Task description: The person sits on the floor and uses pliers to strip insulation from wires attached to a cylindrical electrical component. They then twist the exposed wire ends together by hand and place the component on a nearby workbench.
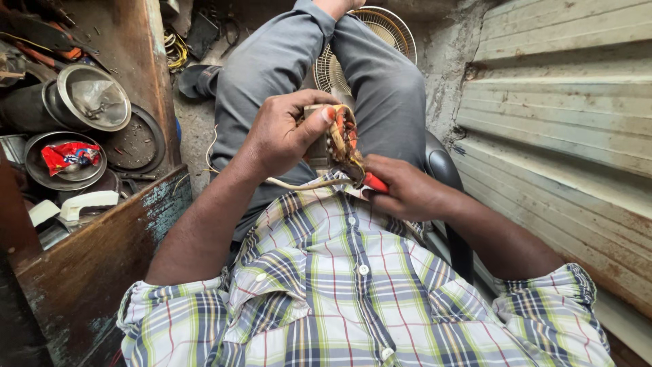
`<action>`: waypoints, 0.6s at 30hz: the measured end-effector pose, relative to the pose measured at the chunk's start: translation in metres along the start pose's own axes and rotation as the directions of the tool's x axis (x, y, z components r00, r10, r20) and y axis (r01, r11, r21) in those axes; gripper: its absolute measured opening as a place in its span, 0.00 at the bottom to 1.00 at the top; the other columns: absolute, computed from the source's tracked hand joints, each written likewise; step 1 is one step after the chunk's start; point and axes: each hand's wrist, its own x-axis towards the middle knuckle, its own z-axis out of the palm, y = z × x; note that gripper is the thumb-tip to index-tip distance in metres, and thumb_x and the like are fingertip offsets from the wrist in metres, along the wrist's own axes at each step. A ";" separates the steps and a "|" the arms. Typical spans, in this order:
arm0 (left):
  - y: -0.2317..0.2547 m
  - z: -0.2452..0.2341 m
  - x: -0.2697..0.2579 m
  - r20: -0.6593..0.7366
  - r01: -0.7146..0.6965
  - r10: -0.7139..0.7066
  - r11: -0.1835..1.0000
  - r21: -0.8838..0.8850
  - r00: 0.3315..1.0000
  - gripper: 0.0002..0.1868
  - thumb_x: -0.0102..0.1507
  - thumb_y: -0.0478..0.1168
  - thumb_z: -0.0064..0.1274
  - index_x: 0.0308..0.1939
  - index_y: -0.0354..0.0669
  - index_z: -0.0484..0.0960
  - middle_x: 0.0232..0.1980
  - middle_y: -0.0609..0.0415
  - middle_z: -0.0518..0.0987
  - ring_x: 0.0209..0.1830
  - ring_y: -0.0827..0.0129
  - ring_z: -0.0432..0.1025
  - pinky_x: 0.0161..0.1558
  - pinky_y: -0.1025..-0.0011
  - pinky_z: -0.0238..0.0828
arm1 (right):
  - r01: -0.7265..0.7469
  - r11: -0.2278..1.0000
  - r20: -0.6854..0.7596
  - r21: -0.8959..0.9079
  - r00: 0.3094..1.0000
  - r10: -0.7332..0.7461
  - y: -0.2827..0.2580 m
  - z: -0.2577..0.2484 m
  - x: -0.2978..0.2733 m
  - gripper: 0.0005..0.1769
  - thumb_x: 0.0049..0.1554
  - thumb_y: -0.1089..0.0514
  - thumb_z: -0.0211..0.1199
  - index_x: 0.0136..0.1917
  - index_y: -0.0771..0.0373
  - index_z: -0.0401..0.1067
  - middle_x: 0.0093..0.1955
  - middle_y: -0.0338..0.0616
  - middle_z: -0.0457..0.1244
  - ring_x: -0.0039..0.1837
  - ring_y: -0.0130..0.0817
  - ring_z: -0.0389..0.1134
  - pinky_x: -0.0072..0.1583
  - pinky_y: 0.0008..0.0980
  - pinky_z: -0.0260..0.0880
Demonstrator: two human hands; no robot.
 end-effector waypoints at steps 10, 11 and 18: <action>-0.039 -0.004 -0.001 -0.016 0.048 -0.058 0.927 -0.372 0.998 0.28 0.75 0.54 0.45 0.57 0.29 0.81 0.50 0.50 0.83 0.49 0.74 0.75 0.54 0.73 0.74 | -0.043 0.991 -0.042 0.126 0.998 0.048 0.040 -0.002 -0.023 0.23 0.62 0.61 0.61 0.69 0.68 0.66 0.64 0.54 0.67 0.66 0.43 0.69 0.66 0.40 0.66; -0.045 -0.005 -0.002 -0.005 0.056 -0.065 0.896 -0.441 0.998 0.28 0.75 0.55 0.43 0.58 0.29 0.80 0.51 0.49 0.83 0.50 0.72 0.76 0.56 0.73 0.74 | -0.039 0.985 -0.067 0.166 0.996 0.051 0.048 0.001 -0.027 0.21 0.63 0.61 0.61 0.68 0.68 0.68 0.64 0.54 0.67 0.66 0.42 0.69 0.67 0.41 0.66; -0.085 0.008 -0.005 0.096 0.148 -0.233 0.217 -0.965 0.968 0.30 0.74 0.60 0.32 0.64 0.40 0.75 0.53 0.42 0.82 0.44 0.44 0.80 0.38 0.55 0.81 | -0.117 0.555 -0.282 0.824 0.764 0.580 0.066 0.010 -0.033 0.35 0.60 0.64 0.58 0.77 0.65 0.53 0.60 0.52 0.63 0.58 0.41 0.71 0.59 0.39 0.74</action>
